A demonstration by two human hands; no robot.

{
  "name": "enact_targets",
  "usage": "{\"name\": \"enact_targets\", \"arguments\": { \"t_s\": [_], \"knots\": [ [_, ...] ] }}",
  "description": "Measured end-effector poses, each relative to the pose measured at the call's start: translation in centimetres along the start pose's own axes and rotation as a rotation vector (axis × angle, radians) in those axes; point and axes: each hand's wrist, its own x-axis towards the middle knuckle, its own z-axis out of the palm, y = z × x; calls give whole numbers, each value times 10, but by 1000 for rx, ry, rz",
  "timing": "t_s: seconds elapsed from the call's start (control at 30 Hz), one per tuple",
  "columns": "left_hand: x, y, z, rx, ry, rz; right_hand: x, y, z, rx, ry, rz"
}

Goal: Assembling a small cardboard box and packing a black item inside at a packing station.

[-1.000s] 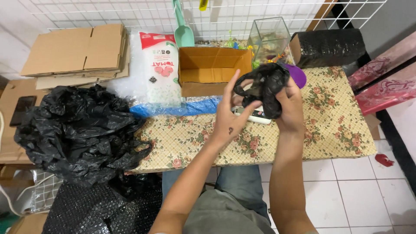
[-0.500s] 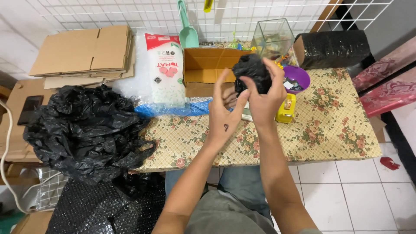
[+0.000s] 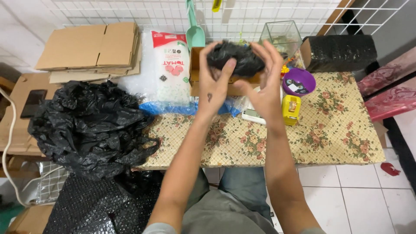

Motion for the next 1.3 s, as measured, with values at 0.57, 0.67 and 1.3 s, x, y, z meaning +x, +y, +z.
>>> {"name": "enact_targets", "arguments": {
  "t_s": [0.57,0.67,1.3],
  "knots": [
    [-12,-15,-48,890,-352,-255,-7,72,-11,-558,-280,146],
    [-14,-16,-51,977,-413,-335,-7,68,1,-667,-332,199],
    [3,-69,-70,1145,-401,-253,-15,162,26,-844,-349,151]
  ]
}}
